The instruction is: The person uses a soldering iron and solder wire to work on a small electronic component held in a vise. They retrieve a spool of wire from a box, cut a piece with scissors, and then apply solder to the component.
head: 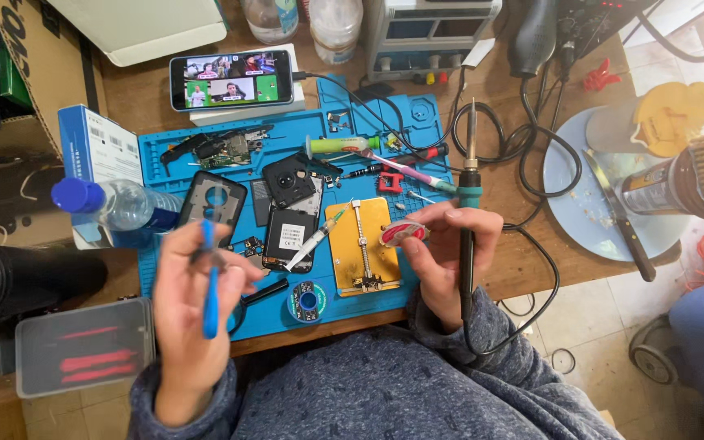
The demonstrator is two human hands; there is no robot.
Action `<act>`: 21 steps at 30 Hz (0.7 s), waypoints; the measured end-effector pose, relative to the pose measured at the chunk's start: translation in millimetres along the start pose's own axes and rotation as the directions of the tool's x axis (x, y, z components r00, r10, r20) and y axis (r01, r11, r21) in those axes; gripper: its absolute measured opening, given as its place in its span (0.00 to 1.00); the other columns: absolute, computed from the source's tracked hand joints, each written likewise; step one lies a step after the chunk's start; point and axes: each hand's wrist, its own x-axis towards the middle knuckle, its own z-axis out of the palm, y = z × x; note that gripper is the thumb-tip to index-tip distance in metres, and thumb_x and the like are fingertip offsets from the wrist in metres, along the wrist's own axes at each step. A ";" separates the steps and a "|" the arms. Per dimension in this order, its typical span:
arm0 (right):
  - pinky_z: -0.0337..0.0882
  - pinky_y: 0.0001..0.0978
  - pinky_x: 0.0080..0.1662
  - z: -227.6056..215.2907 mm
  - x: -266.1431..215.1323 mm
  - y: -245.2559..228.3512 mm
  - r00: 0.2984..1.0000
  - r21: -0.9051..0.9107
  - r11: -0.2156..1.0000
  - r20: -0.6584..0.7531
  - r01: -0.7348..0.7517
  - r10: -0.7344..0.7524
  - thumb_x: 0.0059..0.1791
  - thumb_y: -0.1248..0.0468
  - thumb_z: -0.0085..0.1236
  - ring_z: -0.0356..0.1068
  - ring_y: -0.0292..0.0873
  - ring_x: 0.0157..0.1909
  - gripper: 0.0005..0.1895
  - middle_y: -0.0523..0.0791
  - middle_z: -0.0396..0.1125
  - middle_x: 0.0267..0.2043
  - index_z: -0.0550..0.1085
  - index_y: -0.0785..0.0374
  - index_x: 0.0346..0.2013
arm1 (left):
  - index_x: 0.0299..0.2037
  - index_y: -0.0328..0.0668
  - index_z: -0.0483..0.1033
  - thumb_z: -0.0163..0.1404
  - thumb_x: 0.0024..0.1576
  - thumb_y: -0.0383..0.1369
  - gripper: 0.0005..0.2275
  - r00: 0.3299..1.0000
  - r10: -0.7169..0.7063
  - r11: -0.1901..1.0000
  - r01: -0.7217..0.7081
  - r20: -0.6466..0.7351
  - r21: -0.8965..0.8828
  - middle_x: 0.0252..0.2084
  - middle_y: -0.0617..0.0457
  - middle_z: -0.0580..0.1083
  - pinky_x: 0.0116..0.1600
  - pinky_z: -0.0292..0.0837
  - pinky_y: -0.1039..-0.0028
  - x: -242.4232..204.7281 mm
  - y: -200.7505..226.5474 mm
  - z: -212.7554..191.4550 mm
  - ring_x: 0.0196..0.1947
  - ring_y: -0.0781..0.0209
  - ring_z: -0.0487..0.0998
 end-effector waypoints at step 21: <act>0.72 0.32 0.38 18.2 7.9 -36.0 0.997 0.022 0.999 0.072 -0.041 0.039 0.52 0.74 0.74 0.71 0.44 0.35 0.31 0.62 0.75 0.48 0.61 0.60 0.60 | 0.52 0.36 0.77 0.66 0.65 0.36 0.15 0.952 -0.103 0.874 0.225 0.287 -0.432 0.51 0.47 0.75 0.54 0.83 0.69 -4.7 -35.5 105.3 0.48 0.59 0.84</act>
